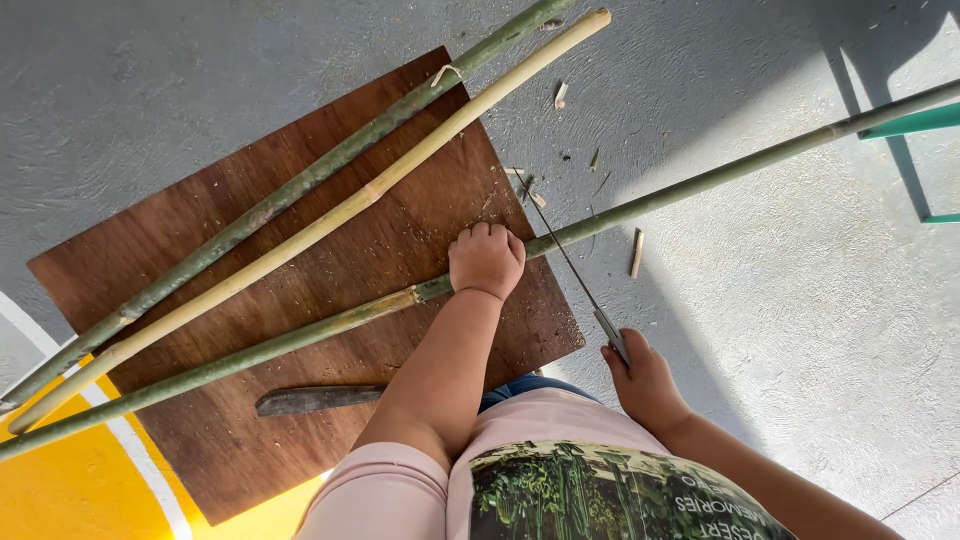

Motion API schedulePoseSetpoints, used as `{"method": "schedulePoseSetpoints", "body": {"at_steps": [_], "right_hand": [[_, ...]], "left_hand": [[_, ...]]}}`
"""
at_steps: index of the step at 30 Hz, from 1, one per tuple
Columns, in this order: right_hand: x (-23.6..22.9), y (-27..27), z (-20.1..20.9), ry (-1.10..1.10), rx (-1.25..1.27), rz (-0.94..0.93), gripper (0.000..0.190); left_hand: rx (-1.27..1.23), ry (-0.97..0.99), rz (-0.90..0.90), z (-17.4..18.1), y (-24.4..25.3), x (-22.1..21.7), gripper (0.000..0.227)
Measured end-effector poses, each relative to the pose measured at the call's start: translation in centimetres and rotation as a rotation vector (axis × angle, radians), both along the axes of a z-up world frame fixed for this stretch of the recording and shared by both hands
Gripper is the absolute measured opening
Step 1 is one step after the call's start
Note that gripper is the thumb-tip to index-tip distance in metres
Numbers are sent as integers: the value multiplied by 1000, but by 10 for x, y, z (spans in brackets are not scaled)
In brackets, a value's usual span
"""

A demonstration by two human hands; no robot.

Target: Cutting and smoothing bamboo poles using a handsaw and a knife.

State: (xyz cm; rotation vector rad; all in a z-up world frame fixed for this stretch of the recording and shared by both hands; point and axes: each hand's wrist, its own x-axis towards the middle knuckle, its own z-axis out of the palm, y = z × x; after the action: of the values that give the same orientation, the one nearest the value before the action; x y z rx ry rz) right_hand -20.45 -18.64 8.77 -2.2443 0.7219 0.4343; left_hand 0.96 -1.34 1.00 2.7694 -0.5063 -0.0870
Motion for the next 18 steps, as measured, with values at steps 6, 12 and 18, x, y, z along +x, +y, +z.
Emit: {"method": "schedulePoseSetpoints", "body": {"at_steps": [6, 12, 18], "right_hand": [[17, -3, -8, 36, -2, 3, 27], [95, 18, -25, -30, 4, -10, 28], [17, 2, 9, 43, 4, -6, 26]], "left_hand": [[-12, -48, -10, 0, -1, -1, 29], [-20, -50, -10, 2, 0, -1, 29], [-10, -32, -10, 2, -1, 0, 28]]}}
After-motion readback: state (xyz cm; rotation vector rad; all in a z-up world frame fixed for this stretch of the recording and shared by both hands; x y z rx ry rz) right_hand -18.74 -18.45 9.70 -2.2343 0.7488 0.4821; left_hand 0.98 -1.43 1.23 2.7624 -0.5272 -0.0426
